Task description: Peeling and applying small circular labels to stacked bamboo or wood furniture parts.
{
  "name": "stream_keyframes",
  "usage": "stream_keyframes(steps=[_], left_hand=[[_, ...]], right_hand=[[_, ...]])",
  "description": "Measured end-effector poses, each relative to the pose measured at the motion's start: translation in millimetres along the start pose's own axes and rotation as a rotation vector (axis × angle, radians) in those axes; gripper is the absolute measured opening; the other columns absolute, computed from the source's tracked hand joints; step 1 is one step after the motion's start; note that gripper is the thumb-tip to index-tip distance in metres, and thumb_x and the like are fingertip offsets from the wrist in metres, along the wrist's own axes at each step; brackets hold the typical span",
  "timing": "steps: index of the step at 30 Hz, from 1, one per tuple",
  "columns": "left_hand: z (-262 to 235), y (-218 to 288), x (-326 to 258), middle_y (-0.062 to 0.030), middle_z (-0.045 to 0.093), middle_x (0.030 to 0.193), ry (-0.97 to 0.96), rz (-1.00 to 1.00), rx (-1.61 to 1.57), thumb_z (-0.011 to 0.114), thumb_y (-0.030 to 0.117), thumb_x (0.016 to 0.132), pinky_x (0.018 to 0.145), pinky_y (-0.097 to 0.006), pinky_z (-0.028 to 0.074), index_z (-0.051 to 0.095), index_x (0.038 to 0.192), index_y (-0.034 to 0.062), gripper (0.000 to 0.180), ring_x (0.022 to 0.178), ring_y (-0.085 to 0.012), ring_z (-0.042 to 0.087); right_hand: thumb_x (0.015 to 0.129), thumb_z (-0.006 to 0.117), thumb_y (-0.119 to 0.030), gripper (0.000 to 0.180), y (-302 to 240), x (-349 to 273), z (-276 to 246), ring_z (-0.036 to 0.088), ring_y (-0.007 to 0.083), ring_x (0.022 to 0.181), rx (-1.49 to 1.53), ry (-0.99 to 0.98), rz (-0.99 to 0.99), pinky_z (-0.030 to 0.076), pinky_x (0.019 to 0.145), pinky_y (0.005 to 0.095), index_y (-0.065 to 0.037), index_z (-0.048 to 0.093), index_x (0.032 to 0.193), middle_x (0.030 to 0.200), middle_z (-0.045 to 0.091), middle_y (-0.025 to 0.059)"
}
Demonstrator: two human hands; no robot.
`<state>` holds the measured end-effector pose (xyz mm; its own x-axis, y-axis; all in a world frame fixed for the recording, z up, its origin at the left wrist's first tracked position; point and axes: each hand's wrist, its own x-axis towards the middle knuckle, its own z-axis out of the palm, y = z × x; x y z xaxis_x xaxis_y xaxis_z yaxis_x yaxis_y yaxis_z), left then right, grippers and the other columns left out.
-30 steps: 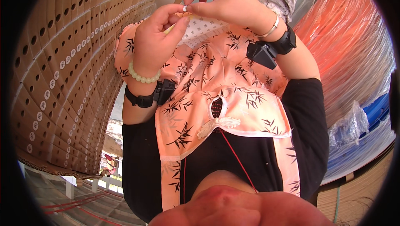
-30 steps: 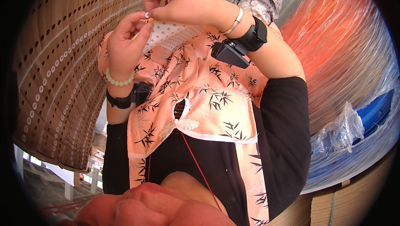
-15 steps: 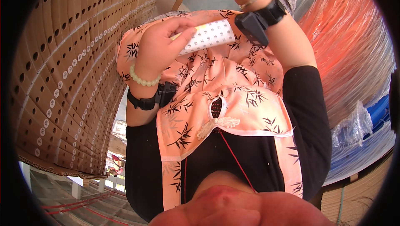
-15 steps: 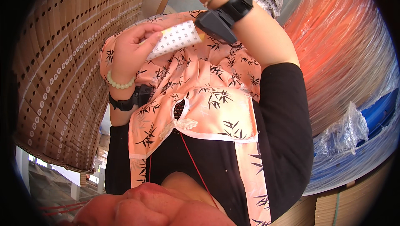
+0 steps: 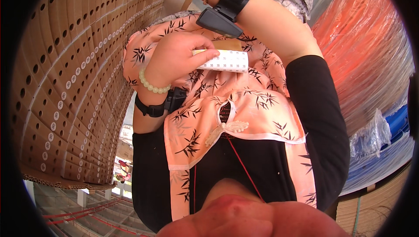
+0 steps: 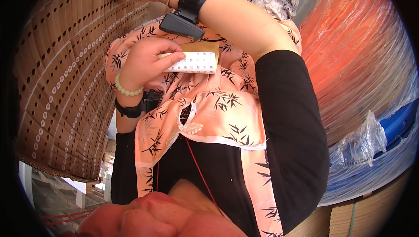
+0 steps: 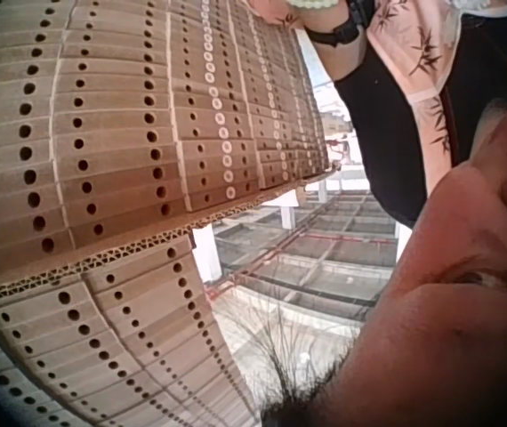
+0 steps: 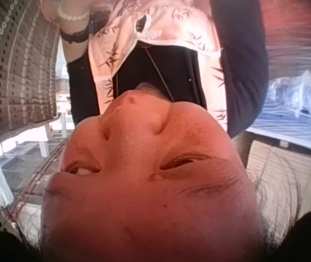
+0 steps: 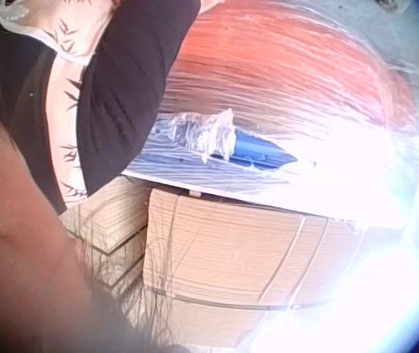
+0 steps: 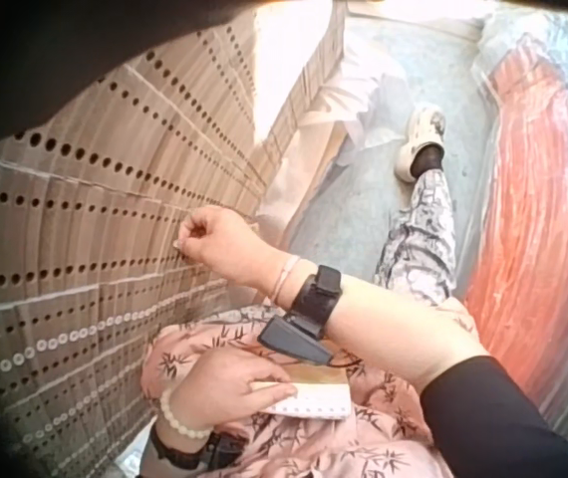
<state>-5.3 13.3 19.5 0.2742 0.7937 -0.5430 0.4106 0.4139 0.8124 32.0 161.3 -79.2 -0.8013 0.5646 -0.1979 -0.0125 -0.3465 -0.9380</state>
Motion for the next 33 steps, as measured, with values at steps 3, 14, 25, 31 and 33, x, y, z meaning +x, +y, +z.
stream_keyframes(steps=[3, 14, 25, 31, 33], left_hand=[[-1.2, 3.4, 2.9, -0.0112, 0.07, 0.078, -0.039, -0.002, 0.041, 0.071, 0.016, 0.083, 0.066, -0.03, 0.051, 0.071, 0.087, -0.0005, 0.018, 0.07, -0.0199, 0.066], [-1.7, 2.5, 1.5, -0.0128, 0.069, 0.076, -0.044, 0.021, 0.107, 0.071, 0.02, 0.083, 0.064, -0.033, 0.05, 0.072, 0.088, 0.0001, 0.021, 0.067, -0.0236, 0.065], [0.9, 0.4, 0.5, -0.0117, 0.067, 0.075, -0.048, 0.03, 0.054, 0.07, 0.019, 0.083, 0.063, -0.033, 0.049, 0.069, 0.085, 0.0005, 0.018, 0.067, -0.0237, 0.064], [0.2, 3.1, 0.6, -0.0102, 0.066, 0.074, -0.048, 0.037, 0.081, 0.071, 0.016, 0.083, 0.064, -0.032, 0.049, 0.068, 0.084, 0.0007, 0.016, 0.067, -0.0213, 0.064], [-0.4, 6.5, 2.3, -0.0087, 0.066, 0.074, 0.05, 0.093, 0.034, 0.072, 0.013, 0.082, 0.063, -0.03, 0.048, 0.067, 0.084, 0.0006, 0.013, 0.067, -0.0188, 0.064]], right_hand=[[0.085, 0.064, -0.009, 0.011, 1.6, -0.9, -2.0, 0.057, 0.012, 0.068, 0.019, 0.039, -0.019, 0.049, 0.065, 0.0285, 0.0, 0.063, 0.081, 0.072, 0.062, 0.0045], [0.082, 0.065, -0.009, 0.01, -0.3, -5.6, 13.1, 0.06, 0.0179, 0.07, 0.002, 0.195, -0.021, 0.05, 0.066, 0.0315, 0.001, 0.063, 0.08, 0.075, 0.063, 0.0099], [0.073, 0.079, -0.032, 0.037, -3.6, -1.5, -9.4, 0.062, 0.032, 0.074, -0.467, 0.334, -0.147, 0.051, 0.069, 0.0377, 0.0, 0.06, 0.075, 0.079, 0.062, 0.0185], [0.071, 0.08, -0.042, 0.046, -9.8, 10.6, -30.2, 0.063, 0.0304, 0.069, -0.543, 0.145, -0.02, 0.05, 0.065, 0.0379, -0.001, 0.062, 0.078, 0.074, 0.064, 0.0179], [0.073, 0.08, -0.041, 0.045, -9.7, 6.1, -38.9, 0.063, 0.0275, 0.068, -0.531, 0.147, -0.037, 0.05, 0.065, 0.037, 0.0, 0.062, 0.079, 0.073, 0.064, 0.0164]])
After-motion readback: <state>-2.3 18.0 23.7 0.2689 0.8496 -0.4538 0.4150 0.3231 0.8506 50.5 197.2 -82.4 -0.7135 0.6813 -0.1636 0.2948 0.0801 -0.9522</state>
